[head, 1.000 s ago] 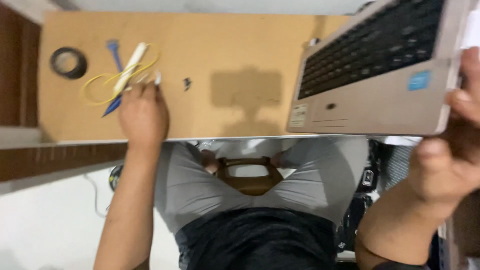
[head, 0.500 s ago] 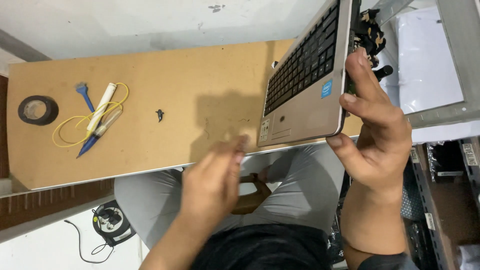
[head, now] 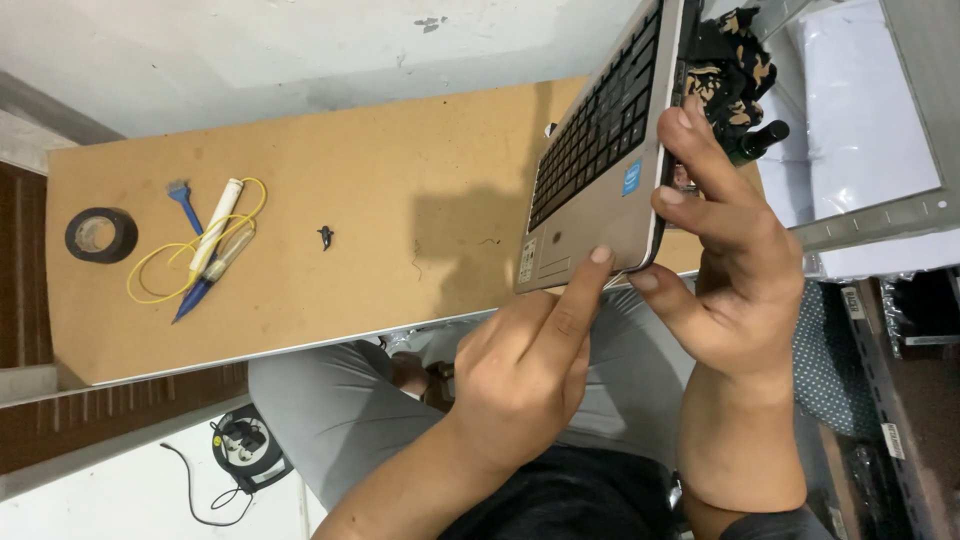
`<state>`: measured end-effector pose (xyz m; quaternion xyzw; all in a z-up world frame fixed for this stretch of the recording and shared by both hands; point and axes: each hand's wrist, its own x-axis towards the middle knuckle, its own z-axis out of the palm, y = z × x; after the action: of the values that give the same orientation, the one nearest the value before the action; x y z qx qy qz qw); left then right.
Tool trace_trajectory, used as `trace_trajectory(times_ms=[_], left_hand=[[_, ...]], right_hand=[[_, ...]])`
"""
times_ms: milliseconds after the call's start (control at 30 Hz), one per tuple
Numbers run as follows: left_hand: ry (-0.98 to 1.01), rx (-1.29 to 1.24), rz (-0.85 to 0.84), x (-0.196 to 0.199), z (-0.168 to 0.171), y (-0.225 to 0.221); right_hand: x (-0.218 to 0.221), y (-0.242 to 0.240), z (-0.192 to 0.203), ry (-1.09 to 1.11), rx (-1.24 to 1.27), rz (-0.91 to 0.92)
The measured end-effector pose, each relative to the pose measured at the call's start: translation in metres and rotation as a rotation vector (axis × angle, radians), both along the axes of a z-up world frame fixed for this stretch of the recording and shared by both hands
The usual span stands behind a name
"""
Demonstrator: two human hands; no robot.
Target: The person is using a small screwdriver to remove the screws from the back cover of a laptop to open it.
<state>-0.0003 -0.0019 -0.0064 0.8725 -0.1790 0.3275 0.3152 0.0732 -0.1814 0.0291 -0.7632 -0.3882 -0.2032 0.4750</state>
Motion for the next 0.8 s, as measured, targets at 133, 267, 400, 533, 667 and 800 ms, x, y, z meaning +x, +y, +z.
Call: trace_trajectory(times_ms=[133,267,400,533,667,800], left_hand=[[0.049,-0.033,-0.017,0.0,0.007,0.001],[0.052,-0.054,-0.052,0.001,0.006,0.001],[-0.046,-0.019,-0.003,0.002,0.006,0.0],[-0.127,0.088,0.03,0.007,0.01,0.006],[-0.203,0.195,0.063,0.012,0.03,0.017],[-0.316,0.398,0.045,0.018,0.049,0.029]], right_hand=[[0.001,0.001,-0.001,0.016,0.022,0.019],[0.001,0.004,-0.001,0.015,0.027,0.003],[0.001,0.006,-0.001,0.019,0.029,0.004],[0.002,0.006,0.0,0.005,0.021,0.001],[0.0,0.006,0.004,0.006,0.02,-0.006],[-0.004,0.007,0.008,0.002,0.0,-0.011]])
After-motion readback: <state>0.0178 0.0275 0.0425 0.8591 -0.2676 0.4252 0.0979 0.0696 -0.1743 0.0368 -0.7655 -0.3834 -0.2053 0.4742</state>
